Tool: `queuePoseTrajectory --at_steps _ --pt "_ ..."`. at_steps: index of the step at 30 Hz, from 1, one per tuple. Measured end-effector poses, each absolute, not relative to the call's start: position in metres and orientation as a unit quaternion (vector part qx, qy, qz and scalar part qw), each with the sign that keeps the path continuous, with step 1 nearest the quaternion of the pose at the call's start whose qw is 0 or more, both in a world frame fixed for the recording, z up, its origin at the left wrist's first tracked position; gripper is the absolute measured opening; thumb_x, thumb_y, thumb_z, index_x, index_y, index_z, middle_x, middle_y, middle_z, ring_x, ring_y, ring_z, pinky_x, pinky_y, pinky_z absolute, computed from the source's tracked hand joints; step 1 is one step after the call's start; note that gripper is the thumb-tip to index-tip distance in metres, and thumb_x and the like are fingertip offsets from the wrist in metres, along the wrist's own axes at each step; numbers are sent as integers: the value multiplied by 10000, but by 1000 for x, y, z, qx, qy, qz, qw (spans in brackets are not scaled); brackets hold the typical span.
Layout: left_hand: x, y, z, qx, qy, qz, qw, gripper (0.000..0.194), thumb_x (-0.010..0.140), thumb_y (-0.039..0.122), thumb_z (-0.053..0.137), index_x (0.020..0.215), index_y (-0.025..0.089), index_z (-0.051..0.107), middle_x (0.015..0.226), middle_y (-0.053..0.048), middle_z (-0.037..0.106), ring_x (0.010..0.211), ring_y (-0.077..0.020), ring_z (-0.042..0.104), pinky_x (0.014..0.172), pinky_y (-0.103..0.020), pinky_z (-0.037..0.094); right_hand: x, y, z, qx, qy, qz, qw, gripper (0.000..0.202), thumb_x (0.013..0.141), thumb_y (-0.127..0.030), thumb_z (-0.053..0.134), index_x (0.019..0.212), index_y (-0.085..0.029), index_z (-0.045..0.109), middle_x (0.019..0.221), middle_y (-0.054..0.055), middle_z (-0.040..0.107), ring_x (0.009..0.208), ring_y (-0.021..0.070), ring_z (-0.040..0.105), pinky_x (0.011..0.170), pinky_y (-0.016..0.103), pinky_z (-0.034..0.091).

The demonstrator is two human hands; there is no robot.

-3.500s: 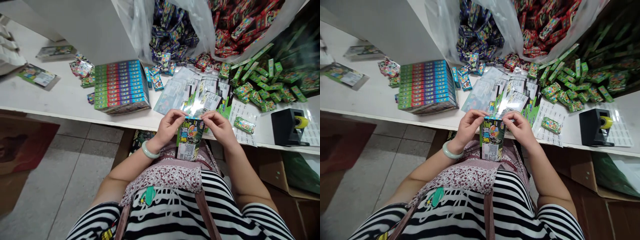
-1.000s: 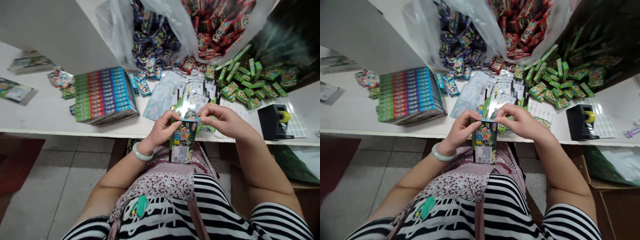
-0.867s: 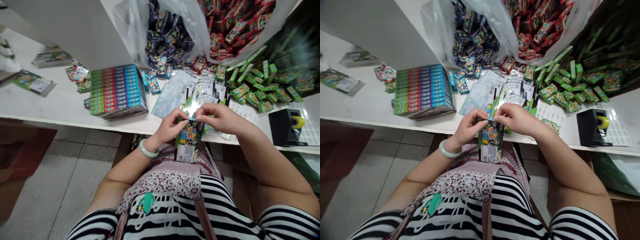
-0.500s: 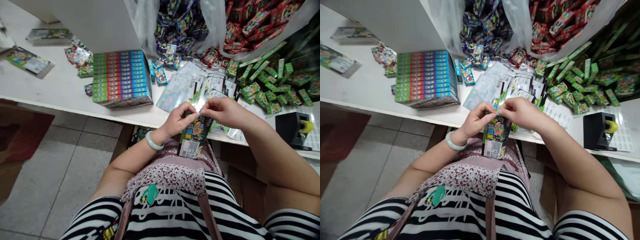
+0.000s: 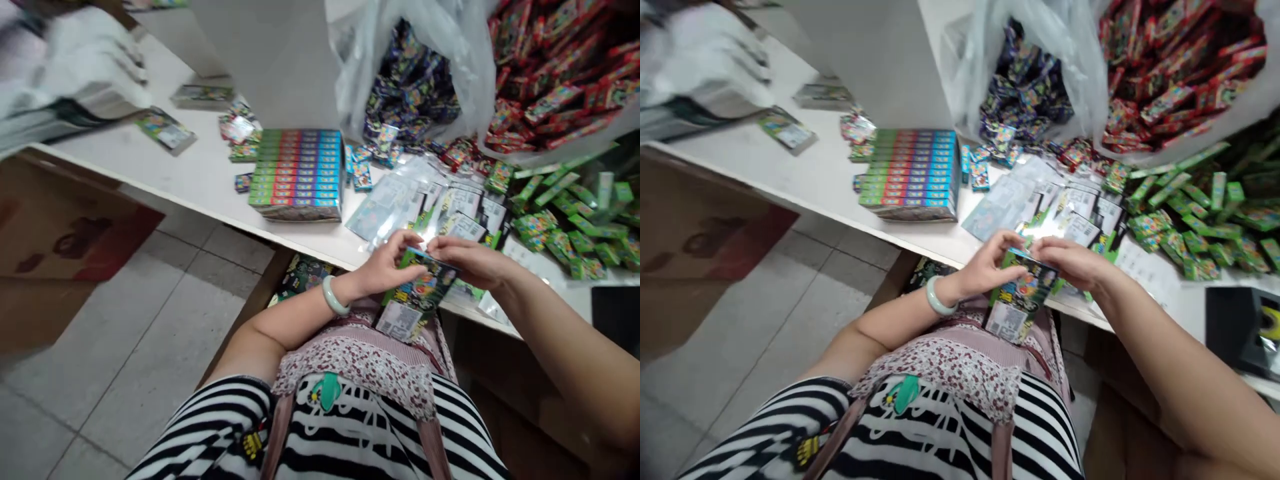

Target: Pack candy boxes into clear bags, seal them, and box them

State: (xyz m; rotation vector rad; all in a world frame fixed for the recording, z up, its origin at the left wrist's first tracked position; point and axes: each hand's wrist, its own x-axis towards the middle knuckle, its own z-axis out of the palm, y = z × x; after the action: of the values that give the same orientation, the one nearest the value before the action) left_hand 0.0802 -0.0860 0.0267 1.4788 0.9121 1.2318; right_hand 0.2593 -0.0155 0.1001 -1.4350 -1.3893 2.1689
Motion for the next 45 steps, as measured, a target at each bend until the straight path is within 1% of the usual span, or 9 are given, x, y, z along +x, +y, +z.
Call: queuePoseTrajectory --at_steps 5,8,12,16,21,28,34,39,45 --pt "58 -112 27 591 342 434 587 341 886 416 688 1082 171 556 962 -62 664 872 -178 664 765 -318 569 286 -10 90 -502 -518 683 114 341 605 -540 849 782 -273 732 806 50 708 712 217 655 611 338 541" --pt "34 -116 58 661 368 483 442 321 911 404 663 1128 182 584 1006 -84 685 923 -197 672 841 -348 580 295 -5 85 -526 -553 631 140 398 624 -678 783 812 -329 767 930 97 751 823 311 699 650 424 578" --pt "14 -107 90 823 310 422 219 203 927 218 605 1120 258 655 1127 -99 702 1107 -212 652 1023 -374 539 268 -10 89 -466 -518 715 56 572 656 -840 618 832 -317 768 850 111 755 820 360 727 666 483 602" --pt "-2 -99 88 891 308 329 61 283 903 166 591 1123 319 681 1233 -57 684 1248 -222 585 1150 -422 445 220 -11 96 -442 -541 707 108 412 630 -619 804 909 -323 736 891 53 766 823 308 738 694 434 620" --pt "-86 -77 84 805 473 358 21 499 873 131 524 1351 272 547 1356 -92 601 1291 -269 523 1140 -504 413 193 19 100 -426 -624 612 234 384 708 -521 805 1021 -334 685 1038 34 756 942 272 718 837 423 609" --pt "-183 -12 71 699 698 156 17 256 951 198 439 1051 97 651 1085 -172 614 1065 -296 530 977 -457 438 141 55 124 -351 -715 476 372 361 781 -459 742 1119 -379 641 1099 14 707 1099 295 654 1069 542 464" --pt "-183 -6 63 712 689 133 -29 249 976 246 452 1081 121 640 1093 -153 615 1022 -275 521 942 -418 423 89 76 126 -308 -779 385 388 342 841 -397 652 1152 -259 618 1071 67 680 1005 266 649 984 497 507" --pt "-184 -9 65 717 683 140 -7 209 959 273 504 998 127 649 1006 -138 645 994 -281 535 908 -414 430 43 92 118 -277 -831 261 406 434 898 -378 555 1314 -255 559 1209 114 645 1134 288 613 997 472 503" --pt "-186 -10 67 699 688 194 24 165 911 272 586 938 136 676 987 -136 687 994 -294 579 888 -425 439 -3 91 103 -212 -862 275 370 525 925 -341 496 1440 -248 448 1302 116 607 1123 278 620 960 455 518"
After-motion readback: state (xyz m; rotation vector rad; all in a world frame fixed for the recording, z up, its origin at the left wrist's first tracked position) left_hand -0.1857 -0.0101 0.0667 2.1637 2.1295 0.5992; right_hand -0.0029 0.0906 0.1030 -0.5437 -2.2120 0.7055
